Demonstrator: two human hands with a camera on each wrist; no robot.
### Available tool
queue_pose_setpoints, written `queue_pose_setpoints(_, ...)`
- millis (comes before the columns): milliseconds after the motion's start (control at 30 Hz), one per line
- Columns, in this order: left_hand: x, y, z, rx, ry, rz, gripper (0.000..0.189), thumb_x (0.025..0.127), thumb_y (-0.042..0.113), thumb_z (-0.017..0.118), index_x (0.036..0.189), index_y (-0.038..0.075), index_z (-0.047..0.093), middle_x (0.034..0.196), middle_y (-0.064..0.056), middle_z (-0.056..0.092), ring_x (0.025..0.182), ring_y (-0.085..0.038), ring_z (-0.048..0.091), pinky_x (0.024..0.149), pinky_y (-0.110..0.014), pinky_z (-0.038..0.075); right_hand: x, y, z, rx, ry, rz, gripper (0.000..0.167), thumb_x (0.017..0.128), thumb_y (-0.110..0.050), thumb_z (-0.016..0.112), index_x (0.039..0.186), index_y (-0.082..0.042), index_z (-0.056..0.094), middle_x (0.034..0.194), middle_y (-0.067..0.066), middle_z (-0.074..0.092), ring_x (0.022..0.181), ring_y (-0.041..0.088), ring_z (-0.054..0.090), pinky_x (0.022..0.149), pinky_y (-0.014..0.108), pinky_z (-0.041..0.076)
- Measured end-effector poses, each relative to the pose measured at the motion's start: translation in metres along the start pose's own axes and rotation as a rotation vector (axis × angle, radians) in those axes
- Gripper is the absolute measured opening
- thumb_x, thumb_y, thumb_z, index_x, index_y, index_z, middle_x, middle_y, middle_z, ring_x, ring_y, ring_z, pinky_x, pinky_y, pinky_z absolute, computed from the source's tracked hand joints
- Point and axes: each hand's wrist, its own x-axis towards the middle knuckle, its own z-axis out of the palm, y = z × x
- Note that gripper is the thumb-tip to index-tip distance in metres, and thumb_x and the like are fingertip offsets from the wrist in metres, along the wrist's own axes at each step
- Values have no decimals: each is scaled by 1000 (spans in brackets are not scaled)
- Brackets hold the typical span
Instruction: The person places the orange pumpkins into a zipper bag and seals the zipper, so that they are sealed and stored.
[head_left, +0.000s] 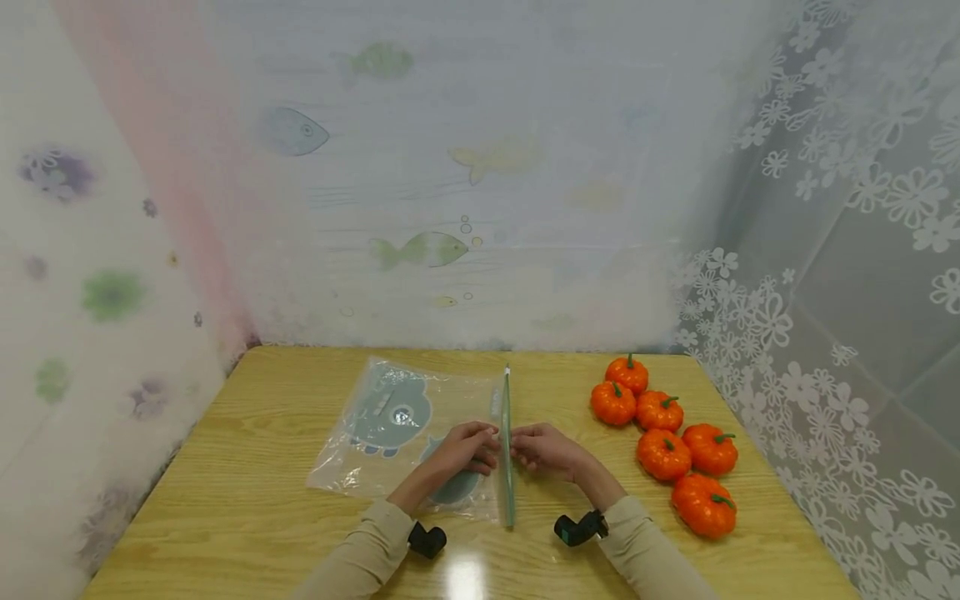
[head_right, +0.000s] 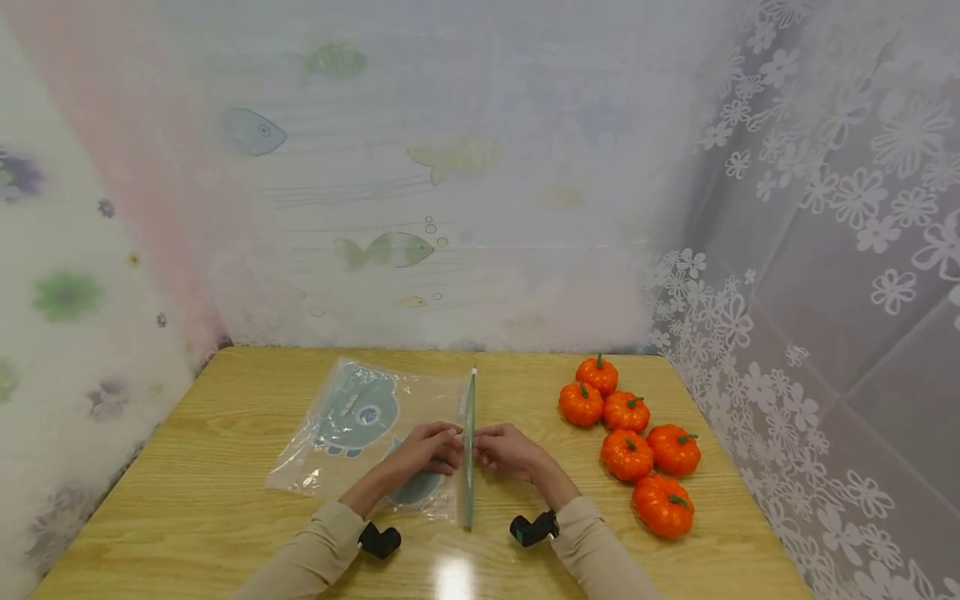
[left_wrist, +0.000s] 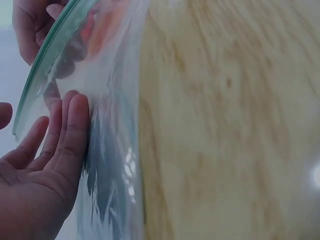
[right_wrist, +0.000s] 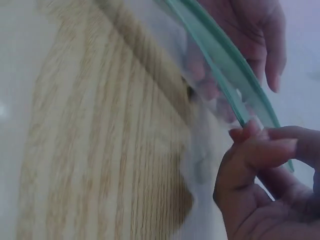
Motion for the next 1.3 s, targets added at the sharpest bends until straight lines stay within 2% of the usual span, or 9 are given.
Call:
queue_pose_setpoints(133, 2, 1, 4, -40, 34, 16, 40, 102, 15, 56, 131, -12, 55, 92, -7, 70, 74, -11, 67, 71, -27, 62, -1, 1, 1, -99, 38, -68, 33, 105, -10, 53, 128, 12, 62, 84, -1, 64, 75, 9, 58, 68, 23, 55)
queue_pose_setpoints(233, 2, 3, 8, -49, 56, 34, 37, 102, 15, 59, 127, -13, 57, 90, -7, 70, 74, -11, 67, 72, -28, 62, -2, 3, 3, -81, 42, -97, 34, 104, -8, 54, 130, 14, 61, 99, 9, 72, 87, 14, 69, 83, 35, 62)
queue_pose_setpoints(333, 2, 5, 11, -23, 90, 54, 35, 102, 17, 61, 123, -12, 60, 93, -9, 70, 76, -12, 69, 74, -32, 63, -2, 3, 6, -72, 43, -122, 35, 104, -6, 54, 132, 14, 58, 116, 21, 70, 97, 19, 70, 88, 42, 61)
queue_pose_setpoints(433, 3, 8, 13, 7, 129, 65, 34, 101, 20, 65, 118, -9, 62, 95, -9, 68, 78, -13, 69, 78, -35, 63, -3, 3, 9, -91, 39, -161, 40, 104, -6, 55, 138, 13, 52, 123, 29, 65, 101, 21, 69, 87, 42, 62)
queue_pose_setpoints(567, 3, 11, 15, 39, 160, 71, 36, 100, 24, 67, 117, -7, 63, 98, -10, 66, 78, -14, 68, 79, -37, 63, -4, 2, 12, -100, 43, -177, 51, 103, -7, 56, 149, 9, 40, 123, 29, 62, 102, 23, 69, 86, 42, 62)
queue_pose_setpoints(733, 1, 13, 17, 40, 168, 89, 37, 98, 16, 67, 123, -10, 60, 102, -14, 66, 80, -15, 69, 78, -37, 63, -5, 3, 13, -112, 51, -177, 57, 103, -5, 55, 155, 6, 33, 126, 27, 59, 103, 25, 69, 86, 43, 62)
queue_pose_setpoints(900, -1, 16, 17, 54, 172, 129, 35, 92, 1, 66, 123, -14, 59, 104, -20, 66, 82, -16, 68, 73, -33, 63, -7, 1, 14, -121, 45, -194, 57, 103, -6, 56, 155, 5, 33, 128, 28, 57, 102, 23, 69, 85, 41, 62)
queue_pose_setpoints(1067, -2, 20, 16, 85, 182, 161, 36, 85, -8, 62, 120, -15, 61, 105, -24, 68, 85, -20, 69, 69, -30, 61, -7, -1, 17, -112, 78, -207, 51, 105, -9, 56, 151, 5, 39, 122, 26, 59, 96, 19, 69, 83, 45, 63)
queue_pose_setpoints(1300, -3, 23, 17, 109, 186, 171, 27, 94, 2, 66, 118, -12, 64, 101, -21, 70, 80, -16, 69, 67, -33, 63, -4, -3, 21, -69, 138, -226, 42, 105, -9, 56, 141, 10, 49, 113, 19, 63, 93, 16, 70, 81, 39, 63)
